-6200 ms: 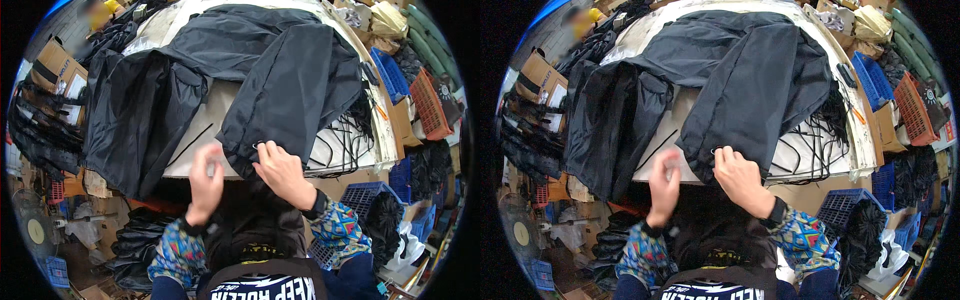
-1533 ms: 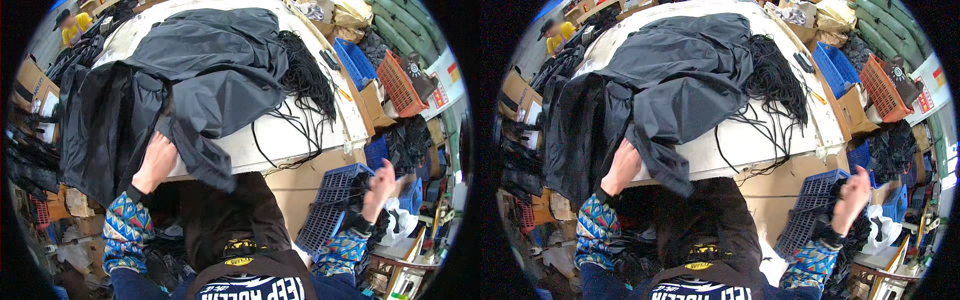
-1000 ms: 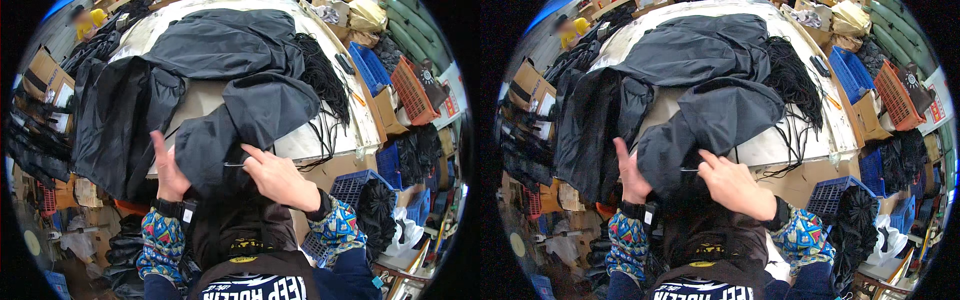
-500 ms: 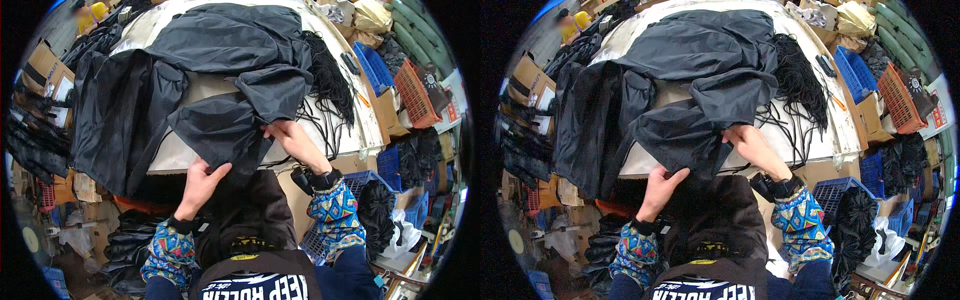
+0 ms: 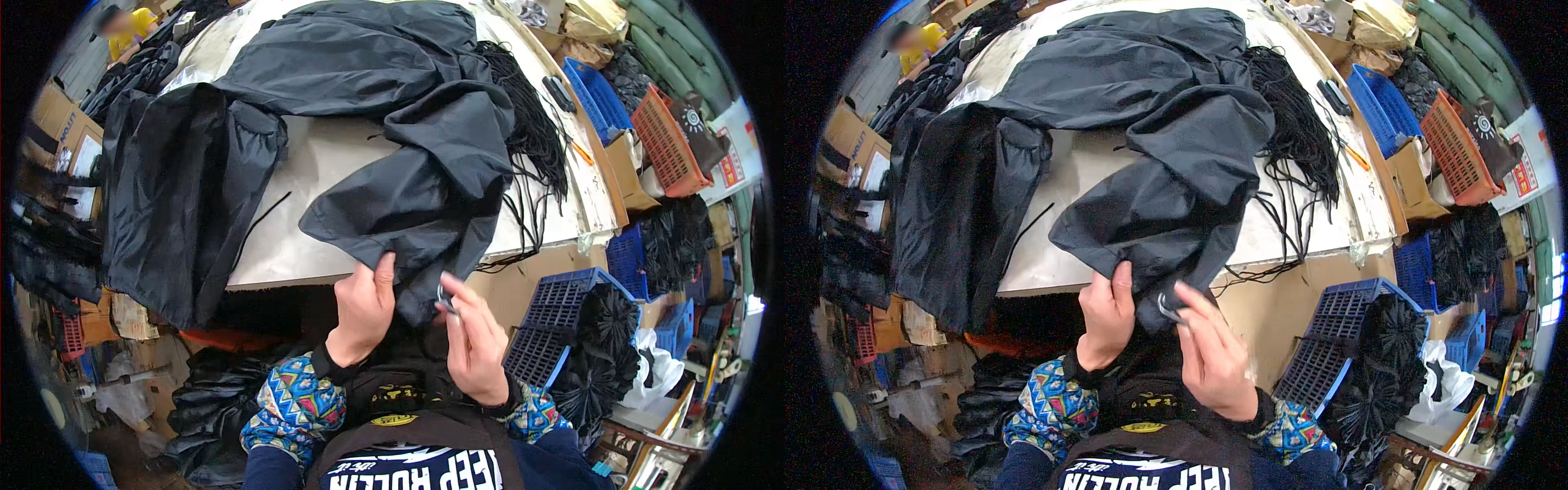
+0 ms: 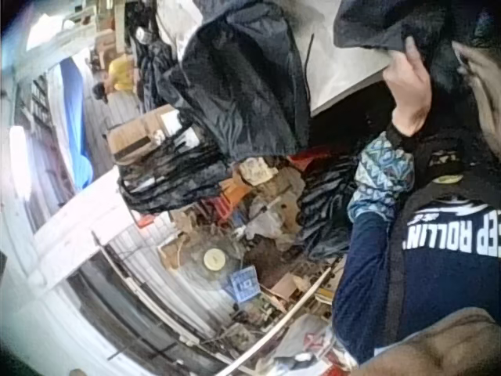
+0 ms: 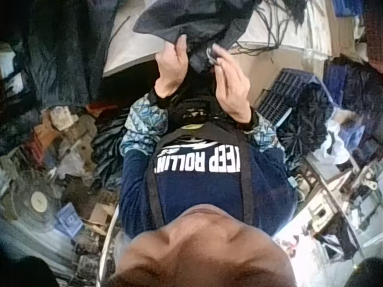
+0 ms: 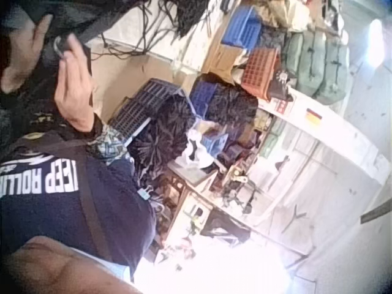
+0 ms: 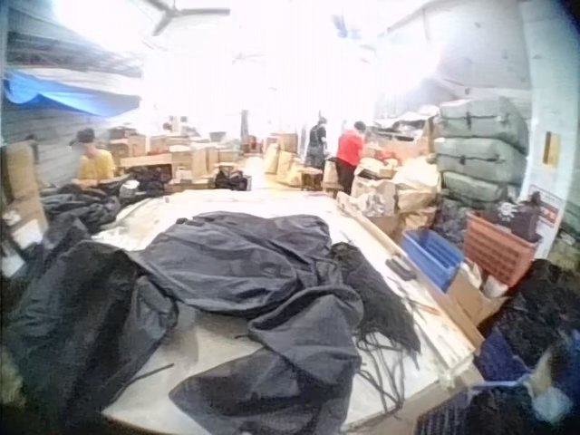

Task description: Thread a drawstring through the top hem of a black fabric bag using a metal hook tool.

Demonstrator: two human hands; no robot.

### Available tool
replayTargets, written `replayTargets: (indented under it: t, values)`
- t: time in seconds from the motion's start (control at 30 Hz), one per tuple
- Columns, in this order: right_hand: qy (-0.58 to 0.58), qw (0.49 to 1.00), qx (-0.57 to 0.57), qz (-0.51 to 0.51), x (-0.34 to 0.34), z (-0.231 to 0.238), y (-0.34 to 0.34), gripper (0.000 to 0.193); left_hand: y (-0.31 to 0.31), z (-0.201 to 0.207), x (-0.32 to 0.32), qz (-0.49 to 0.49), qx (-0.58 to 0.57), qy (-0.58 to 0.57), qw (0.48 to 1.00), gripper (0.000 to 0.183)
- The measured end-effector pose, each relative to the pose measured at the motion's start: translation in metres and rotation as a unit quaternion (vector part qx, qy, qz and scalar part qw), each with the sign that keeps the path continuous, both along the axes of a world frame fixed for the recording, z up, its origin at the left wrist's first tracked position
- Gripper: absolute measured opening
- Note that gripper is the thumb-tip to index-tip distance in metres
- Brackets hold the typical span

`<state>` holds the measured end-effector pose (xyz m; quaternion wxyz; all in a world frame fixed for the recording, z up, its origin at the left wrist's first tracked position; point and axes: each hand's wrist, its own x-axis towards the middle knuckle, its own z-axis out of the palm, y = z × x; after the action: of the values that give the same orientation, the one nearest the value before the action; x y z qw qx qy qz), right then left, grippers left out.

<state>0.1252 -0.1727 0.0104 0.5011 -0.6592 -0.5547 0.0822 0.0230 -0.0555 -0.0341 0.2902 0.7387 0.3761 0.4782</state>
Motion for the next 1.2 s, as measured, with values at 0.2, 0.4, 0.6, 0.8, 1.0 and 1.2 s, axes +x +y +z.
replayTargets:
  t: [0.2,0.4,0.6,0.8,1.0,1.2]
  values:
    - [0.121,0.992,-0.012,0.046,0.0,0.004,-0.005,0.017,-0.007,0.018,0.007,-0.189,-0.291,-0.101,0.932,0.014]
    - [0.197,0.98,-0.023,0.028,0.015,-0.01,-0.007,0.019,-0.002,-0.005,0.004,-0.31,-0.333,0.007,0.891,0.017]
    - [0.172,0.984,-0.051,-0.011,0.016,-0.014,-0.008,0.018,-0.012,0.017,0.007,-0.264,-0.481,-0.151,0.822,0.022]
    - [0.081,0.997,-0.009,-0.016,0.023,-0.016,-0.004,0.018,-0.013,0.03,0.0,-0.226,-0.266,-0.025,0.937,0.016]
    - [0.031,0.999,-0.027,0.011,0.034,-0.018,0.006,0.017,-0.005,0.046,-0.01,-0.276,-0.557,-0.133,0.772,0.017]
    - [-0.016,0.998,0.017,-0.057,0.03,0.02,0.004,0.025,-0.012,0.051,-0.005,-0.212,-0.638,-0.332,0.662,0.016]
